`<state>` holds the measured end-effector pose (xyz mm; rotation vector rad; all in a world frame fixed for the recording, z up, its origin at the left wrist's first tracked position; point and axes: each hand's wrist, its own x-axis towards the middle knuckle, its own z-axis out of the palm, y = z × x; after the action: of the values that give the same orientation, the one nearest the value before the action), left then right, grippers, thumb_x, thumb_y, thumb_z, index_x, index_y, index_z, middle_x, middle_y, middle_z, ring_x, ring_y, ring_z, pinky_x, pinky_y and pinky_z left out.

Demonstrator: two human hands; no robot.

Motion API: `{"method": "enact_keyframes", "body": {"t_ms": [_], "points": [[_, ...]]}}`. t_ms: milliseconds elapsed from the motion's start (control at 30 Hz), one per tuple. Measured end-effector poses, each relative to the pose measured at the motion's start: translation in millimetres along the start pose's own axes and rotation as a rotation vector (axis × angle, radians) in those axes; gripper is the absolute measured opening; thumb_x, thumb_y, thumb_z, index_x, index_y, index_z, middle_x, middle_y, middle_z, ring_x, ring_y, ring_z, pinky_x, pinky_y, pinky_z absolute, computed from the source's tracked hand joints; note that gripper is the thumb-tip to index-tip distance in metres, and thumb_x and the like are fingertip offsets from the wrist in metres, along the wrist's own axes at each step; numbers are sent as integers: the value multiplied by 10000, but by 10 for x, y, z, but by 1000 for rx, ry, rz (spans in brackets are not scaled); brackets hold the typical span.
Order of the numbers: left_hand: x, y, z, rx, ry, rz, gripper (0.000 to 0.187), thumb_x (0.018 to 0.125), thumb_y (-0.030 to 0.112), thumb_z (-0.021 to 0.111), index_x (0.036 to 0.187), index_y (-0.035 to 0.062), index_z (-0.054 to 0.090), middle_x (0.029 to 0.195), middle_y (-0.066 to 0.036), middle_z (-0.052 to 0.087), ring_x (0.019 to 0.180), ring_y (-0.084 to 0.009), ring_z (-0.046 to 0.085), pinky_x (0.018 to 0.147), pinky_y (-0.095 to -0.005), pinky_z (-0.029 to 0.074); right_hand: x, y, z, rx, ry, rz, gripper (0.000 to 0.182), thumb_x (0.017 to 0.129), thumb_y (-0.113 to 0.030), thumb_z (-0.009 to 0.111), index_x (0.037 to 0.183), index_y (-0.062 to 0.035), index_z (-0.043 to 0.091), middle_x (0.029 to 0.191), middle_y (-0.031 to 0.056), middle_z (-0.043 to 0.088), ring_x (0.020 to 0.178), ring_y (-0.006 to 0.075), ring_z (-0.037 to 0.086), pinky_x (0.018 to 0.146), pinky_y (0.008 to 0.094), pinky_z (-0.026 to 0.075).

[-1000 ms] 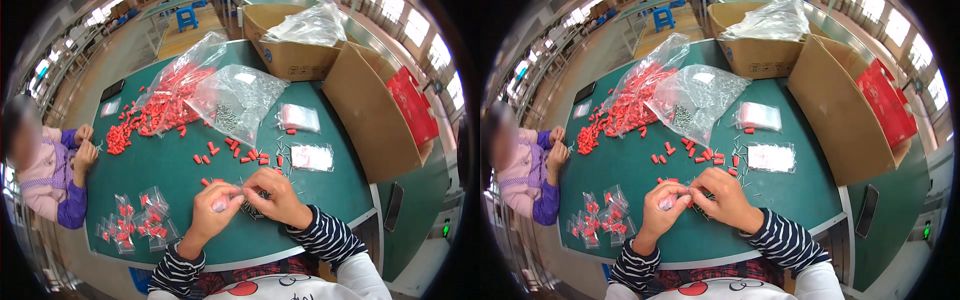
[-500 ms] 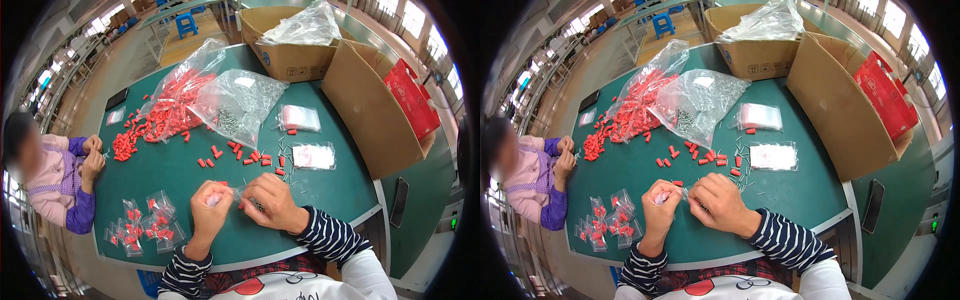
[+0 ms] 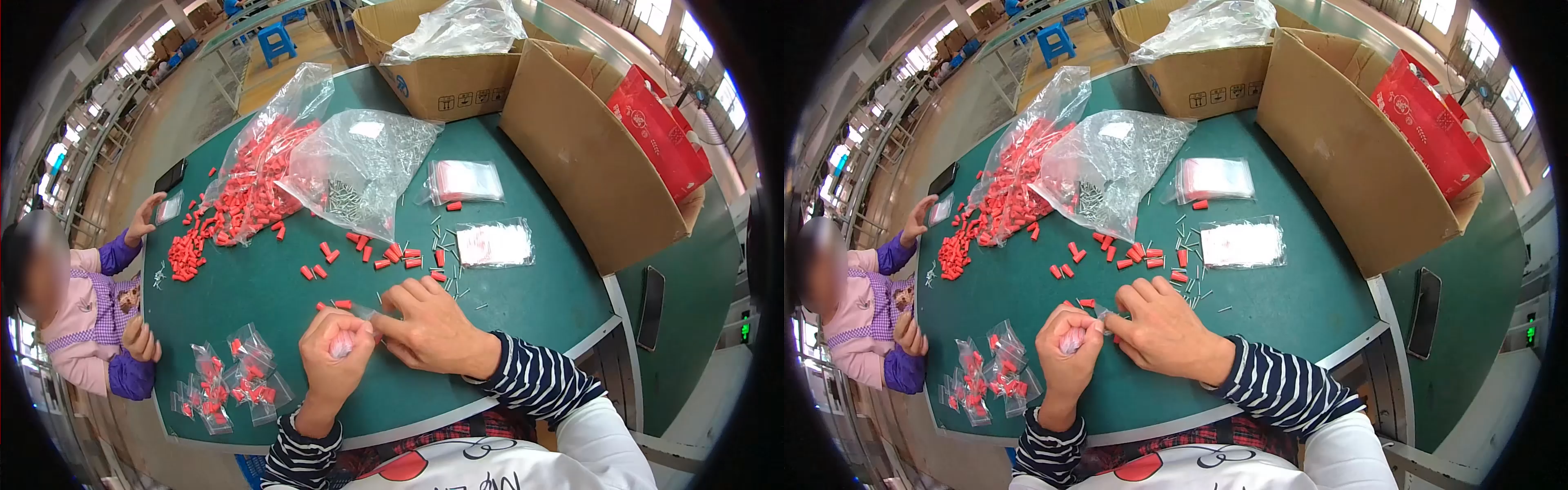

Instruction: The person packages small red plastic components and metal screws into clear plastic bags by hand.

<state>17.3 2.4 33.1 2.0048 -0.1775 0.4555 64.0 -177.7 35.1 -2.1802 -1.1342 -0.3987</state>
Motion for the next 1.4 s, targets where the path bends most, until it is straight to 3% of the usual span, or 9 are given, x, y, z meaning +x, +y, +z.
{"method": "enact_keyframes", "body": {"t_ms": [133,333,500,600,700,900,1000,1300,1400], "points": [[25,-82,-74,-9,14,-9,157,776,-15,763,902,-6,670,831,-46,579,724,-107,519,658,-251,430,-8,69,-31,0,30,-46,303,704,-82,743,996,-128,679,928,39,554,826,230,543,691,362,405],[64,-77,-163,-112,-320,9,717,638,71,910,1289,14,615,911,-31,545,819,-123,512,752,-263,427,13,129,-123,195,15,-106,306,680,-28,723,964,-139,705,918,44,549,828,238,546,698,366,428],[79,-120,-221,-113,-391,51,678,635,62,908,1255,22,637,891,-25,551,808,-123,520,742,-271,435,11,121,-104,290,-49,-132,321,666,-4,720,961,-132,721,891,51,540,804,242,545,683,364,436],[88,-74,-216,-98,-375,51,633,623,58,907,1205,33,659,876,-24,568,789,-127,530,722,-274,442,18,83,-121,287,-87,-110,178,752,-41,665,887,-146,711,861,34,509,810,227,530,683,350,415],[93,-82,-212,-45,-343,128,565,625,40,891,1146,33,671,866,-30,586,772,-134,545,707,-276,451,14,81,-112,305,-97,-107,215,752,-26,673,934,-135,710,870,40,520,812,235,547,678,356,430],[144,-160,-367,-64,-160,77,484,674,-29,828,1126,9,660,923,-40,590,806,-128,579,729,-262,468,104,72,-117,396,87,73,280,767,-10,700,1032,-101,688,868,65,553,827,255,578,651,366,462],[163,-263,-497,-134,-104,-3,460,747,-94,775,1180,-47,626,1034,-34,555,870,-106,582,795,-247,486,96,200,20,148,-80,-30,211,785,-48,723,992,-79,707,870,70,580,806,246,590,689,363,474],[175,-243,-445,-347,8,-70,416,743,-22,813,1131,-13,664,926,-16,530,821,-86,512,744,-240,469,293,142,213,-219,-389,-166,186,761,-137,697,930,-60,700,858,59,613,859,237,618,763,354,465],[167,-276,-456,-305,-47,-41,403,775,-61,777,1152,-53,635,989,-23,546,890,-88,563,779,-236,484,369,105,254,-289,-463,-145,193,747,-165,705,899,-50,678,858,65,632,842,252,634,742,372,477]]}}
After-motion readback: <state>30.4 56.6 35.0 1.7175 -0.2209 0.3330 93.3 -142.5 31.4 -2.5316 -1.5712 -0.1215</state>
